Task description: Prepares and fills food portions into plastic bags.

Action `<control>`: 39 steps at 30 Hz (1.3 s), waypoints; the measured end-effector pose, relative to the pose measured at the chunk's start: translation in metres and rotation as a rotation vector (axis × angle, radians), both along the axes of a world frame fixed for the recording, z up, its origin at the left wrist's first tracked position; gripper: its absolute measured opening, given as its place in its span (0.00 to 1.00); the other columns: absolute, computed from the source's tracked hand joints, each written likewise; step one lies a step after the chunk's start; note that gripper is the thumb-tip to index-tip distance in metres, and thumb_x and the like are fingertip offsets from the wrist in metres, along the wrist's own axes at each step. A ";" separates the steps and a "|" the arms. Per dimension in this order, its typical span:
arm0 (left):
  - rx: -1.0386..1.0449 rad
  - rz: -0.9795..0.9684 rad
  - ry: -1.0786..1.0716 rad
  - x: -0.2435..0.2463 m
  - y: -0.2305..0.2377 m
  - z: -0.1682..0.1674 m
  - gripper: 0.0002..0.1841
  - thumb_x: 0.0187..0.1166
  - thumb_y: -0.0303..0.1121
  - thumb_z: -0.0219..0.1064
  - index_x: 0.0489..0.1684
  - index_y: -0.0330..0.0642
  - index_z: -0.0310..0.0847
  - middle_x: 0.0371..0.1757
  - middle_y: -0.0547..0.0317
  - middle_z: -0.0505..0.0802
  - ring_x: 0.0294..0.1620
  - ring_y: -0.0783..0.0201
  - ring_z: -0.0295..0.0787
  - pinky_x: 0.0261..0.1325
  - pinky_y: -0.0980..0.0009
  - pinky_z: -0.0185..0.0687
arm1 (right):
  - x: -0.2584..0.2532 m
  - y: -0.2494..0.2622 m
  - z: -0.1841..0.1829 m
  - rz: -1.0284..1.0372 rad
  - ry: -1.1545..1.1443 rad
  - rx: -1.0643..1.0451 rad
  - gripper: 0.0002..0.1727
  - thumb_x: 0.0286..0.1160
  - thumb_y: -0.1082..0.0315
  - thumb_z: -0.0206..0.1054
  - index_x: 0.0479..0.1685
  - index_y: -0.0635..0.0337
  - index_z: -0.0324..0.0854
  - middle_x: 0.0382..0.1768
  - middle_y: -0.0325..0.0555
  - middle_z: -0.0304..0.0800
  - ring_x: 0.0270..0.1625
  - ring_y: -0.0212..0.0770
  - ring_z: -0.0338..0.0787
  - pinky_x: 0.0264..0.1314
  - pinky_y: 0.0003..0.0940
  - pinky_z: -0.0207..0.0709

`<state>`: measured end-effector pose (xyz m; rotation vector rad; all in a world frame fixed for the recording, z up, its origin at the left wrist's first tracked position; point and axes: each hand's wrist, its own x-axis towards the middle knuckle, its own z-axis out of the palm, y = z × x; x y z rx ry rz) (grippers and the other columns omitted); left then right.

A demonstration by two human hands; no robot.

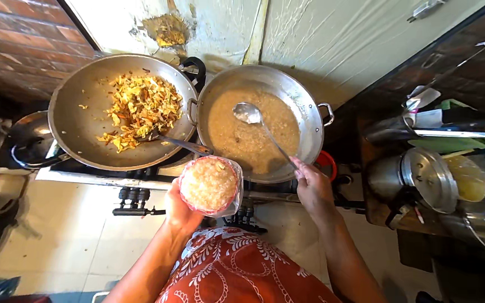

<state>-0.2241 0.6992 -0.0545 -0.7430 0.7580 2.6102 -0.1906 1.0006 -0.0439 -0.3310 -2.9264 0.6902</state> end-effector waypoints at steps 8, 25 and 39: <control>0.010 0.004 0.042 -0.001 0.000 0.001 0.29 0.88 0.49 0.28 0.51 0.46 0.78 0.45 0.48 0.93 0.50 0.53 0.93 0.51 0.49 0.89 | -0.073 0.023 -0.008 -0.137 -0.091 0.009 0.24 0.87 0.75 0.53 0.79 0.56 0.78 0.59 0.63 0.90 0.59 0.64 0.90 0.65 0.65 0.79; -0.011 -0.004 0.001 -0.010 0.001 -0.002 0.29 0.89 0.50 0.28 0.53 0.47 0.78 0.46 0.49 0.93 0.50 0.53 0.93 0.51 0.49 0.89 | 0.049 0.035 0.039 0.004 -0.091 0.098 0.21 0.85 0.73 0.58 0.71 0.48 0.87 0.54 0.57 0.93 0.51 0.58 0.94 0.54 0.63 0.85; 0.007 -0.060 0.014 -0.011 0.013 -0.002 0.29 0.88 0.49 0.27 0.52 0.46 0.78 0.46 0.49 0.93 0.50 0.53 0.93 0.52 0.49 0.89 | 0.000 0.021 -0.003 -0.249 -0.370 -0.096 0.26 0.90 0.72 0.47 0.85 0.57 0.72 0.63 0.62 0.90 0.62 0.57 0.91 0.70 0.55 0.79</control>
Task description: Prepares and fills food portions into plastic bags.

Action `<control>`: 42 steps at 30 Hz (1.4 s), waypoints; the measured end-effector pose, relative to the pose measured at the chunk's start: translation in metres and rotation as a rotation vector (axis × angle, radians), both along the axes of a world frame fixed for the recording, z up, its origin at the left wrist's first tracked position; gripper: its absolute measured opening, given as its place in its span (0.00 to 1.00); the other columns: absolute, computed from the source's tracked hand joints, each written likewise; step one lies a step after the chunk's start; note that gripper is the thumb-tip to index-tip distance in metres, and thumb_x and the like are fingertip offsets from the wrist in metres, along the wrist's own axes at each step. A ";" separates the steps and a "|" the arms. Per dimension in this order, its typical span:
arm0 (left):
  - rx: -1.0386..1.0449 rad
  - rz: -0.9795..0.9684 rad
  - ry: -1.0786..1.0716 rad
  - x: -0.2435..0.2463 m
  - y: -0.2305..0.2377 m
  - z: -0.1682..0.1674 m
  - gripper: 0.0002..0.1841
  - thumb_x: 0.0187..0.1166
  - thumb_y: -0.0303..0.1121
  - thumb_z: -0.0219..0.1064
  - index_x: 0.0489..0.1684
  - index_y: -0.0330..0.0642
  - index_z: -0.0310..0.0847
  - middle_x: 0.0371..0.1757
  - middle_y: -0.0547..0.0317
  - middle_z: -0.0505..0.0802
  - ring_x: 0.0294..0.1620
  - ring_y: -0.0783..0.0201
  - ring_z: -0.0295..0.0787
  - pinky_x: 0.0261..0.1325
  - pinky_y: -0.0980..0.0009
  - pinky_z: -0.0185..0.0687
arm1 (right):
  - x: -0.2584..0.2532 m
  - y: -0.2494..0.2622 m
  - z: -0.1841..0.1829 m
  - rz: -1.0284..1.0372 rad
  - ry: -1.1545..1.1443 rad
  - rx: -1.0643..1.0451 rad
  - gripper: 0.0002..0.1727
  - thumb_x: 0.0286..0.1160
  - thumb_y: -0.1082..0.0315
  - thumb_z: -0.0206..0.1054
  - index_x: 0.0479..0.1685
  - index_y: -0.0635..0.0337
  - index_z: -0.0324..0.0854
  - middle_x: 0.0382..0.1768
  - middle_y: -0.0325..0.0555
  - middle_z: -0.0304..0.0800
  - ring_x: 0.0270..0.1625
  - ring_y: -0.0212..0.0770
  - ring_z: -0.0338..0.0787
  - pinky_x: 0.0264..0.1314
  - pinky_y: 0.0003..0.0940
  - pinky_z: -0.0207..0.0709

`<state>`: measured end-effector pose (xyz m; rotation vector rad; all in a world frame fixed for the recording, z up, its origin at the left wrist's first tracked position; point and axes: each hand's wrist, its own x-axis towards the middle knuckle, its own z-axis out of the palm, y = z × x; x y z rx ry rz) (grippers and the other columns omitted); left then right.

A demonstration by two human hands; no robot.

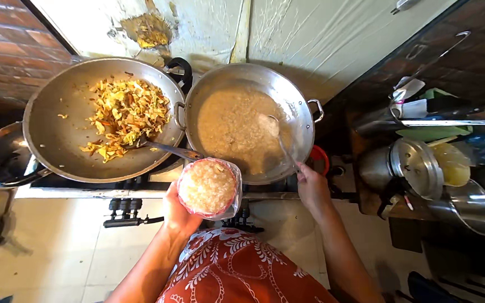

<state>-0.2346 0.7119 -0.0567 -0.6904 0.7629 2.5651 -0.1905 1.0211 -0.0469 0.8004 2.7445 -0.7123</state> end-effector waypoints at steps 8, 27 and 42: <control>0.014 -0.017 -0.003 -0.002 0.001 -0.004 0.30 0.88 0.49 0.27 0.54 0.47 0.78 0.48 0.48 0.93 0.53 0.52 0.92 0.54 0.48 0.88 | 0.069 -0.059 0.014 0.168 0.282 0.125 0.25 0.80 0.75 0.56 0.73 0.48 0.85 0.51 0.54 0.92 0.42 0.51 0.94 0.38 0.51 0.88; -0.032 0.061 -0.022 -0.001 -0.013 -0.001 0.29 0.89 0.51 0.28 0.51 0.47 0.78 0.46 0.49 0.93 0.50 0.53 0.93 0.51 0.49 0.90 | 0.016 0.007 0.017 0.037 0.375 0.095 0.23 0.88 0.73 0.51 0.78 0.60 0.79 0.58 0.61 0.92 0.54 0.54 0.93 0.64 0.51 0.84; -0.020 0.050 -0.033 0.000 -0.012 0.000 0.31 0.88 0.52 0.28 0.50 0.45 0.79 0.46 0.48 0.94 0.50 0.52 0.94 0.50 0.48 0.90 | -0.105 -0.005 -0.021 0.069 0.176 0.075 0.29 0.85 0.71 0.55 0.85 0.45 0.70 0.58 0.66 0.89 0.55 0.72 0.90 0.50 0.73 0.81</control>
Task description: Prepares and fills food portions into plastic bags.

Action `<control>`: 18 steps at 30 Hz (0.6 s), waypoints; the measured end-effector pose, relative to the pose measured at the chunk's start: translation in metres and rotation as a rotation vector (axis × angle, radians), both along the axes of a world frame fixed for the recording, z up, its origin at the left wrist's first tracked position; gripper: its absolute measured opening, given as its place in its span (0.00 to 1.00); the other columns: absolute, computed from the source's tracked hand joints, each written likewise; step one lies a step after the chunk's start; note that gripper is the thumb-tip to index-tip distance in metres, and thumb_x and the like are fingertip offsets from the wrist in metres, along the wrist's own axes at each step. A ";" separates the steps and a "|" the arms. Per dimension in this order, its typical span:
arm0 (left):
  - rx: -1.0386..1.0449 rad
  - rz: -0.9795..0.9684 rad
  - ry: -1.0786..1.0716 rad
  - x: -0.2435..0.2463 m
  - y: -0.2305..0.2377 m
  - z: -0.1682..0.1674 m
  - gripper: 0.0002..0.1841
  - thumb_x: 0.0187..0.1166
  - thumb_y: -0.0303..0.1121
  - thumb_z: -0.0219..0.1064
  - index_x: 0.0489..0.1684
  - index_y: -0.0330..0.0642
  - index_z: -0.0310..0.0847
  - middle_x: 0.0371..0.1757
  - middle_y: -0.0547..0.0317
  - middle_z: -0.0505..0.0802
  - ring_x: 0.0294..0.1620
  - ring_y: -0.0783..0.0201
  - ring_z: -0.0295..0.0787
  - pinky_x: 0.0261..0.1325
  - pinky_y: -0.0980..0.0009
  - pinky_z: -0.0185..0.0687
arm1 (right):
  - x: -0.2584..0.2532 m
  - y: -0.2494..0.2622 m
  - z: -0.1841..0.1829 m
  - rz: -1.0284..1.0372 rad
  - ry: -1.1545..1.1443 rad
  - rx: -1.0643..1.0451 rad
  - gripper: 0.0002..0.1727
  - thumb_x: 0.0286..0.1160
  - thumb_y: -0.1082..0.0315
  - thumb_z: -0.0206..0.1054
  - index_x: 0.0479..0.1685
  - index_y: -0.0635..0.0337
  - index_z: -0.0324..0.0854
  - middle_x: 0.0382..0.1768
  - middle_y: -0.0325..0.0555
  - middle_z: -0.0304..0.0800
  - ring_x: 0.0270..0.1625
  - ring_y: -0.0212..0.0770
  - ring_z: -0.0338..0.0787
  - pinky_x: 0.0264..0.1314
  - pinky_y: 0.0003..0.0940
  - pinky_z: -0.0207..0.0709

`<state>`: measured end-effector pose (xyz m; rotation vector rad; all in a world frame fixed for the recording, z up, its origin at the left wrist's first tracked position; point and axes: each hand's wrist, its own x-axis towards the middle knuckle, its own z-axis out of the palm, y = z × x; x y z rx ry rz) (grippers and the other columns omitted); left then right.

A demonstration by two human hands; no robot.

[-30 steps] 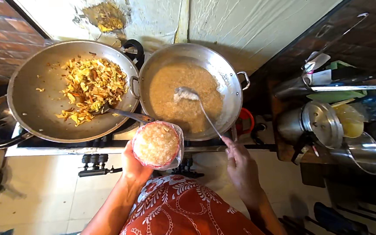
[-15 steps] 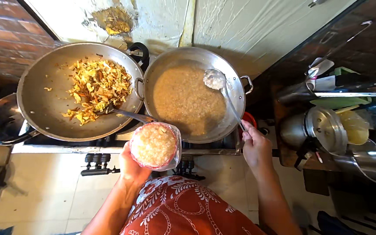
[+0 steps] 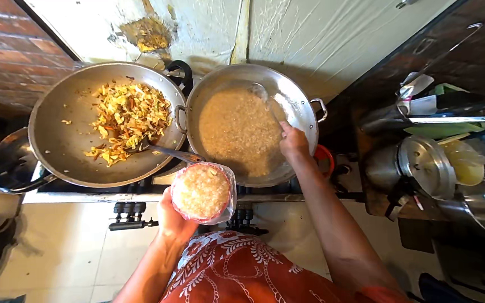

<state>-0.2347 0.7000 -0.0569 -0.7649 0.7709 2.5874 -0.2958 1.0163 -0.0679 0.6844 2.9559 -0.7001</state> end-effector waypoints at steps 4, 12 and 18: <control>0.020 0.007 0.004 0.001 -0.003 0.000 0.30 0.88 0.52 0.28 0.51 0.45 0.79 0.47 0.47 0.93 0.51 0.51 0.93 0.52 0.47 0.89 | 0.005 -0.015 -0.002 0.147 0.011 -0.069 0.26 0.87 0.74 0.54 0.82 0.53 0.74 0.55 0.66 0.91 0.53 0.69 0.91 0.53 0.69 0.82; 0.038 0.030 0.032 -0.002 -0.005 -0.002 0.30 0.88 0.50 0.27 0.50 0.46 0.79 0.46 0.48 0.93 0.50 0.52 0.93 0.51 0.48 0.90 | 0.139 0.008 0.031 0.302 0.053 0.127 0.23 0.84 0.72 0.57 0.72 0.44 0.86 0.52 0.58 0.92 0.45 0.58 0.94 0.45 0.60 0.87; -0.003 0.016 0.002 -0.001 -0.003 -0.004 0.30 0.89 0.52 0.27 0.52 0.46 0.78 0.47 0.48 0.93 0.50 0.51 0.93 0.50 0.47 0.90 | 0.126 0.022 0.040 0.133 0.139 0.113 0.21 0.87 0.73 0.56 0.74 0.53 0.84 0.56 0.62 0.91 0.55 0.61 0.93 0.59 0.62 0.85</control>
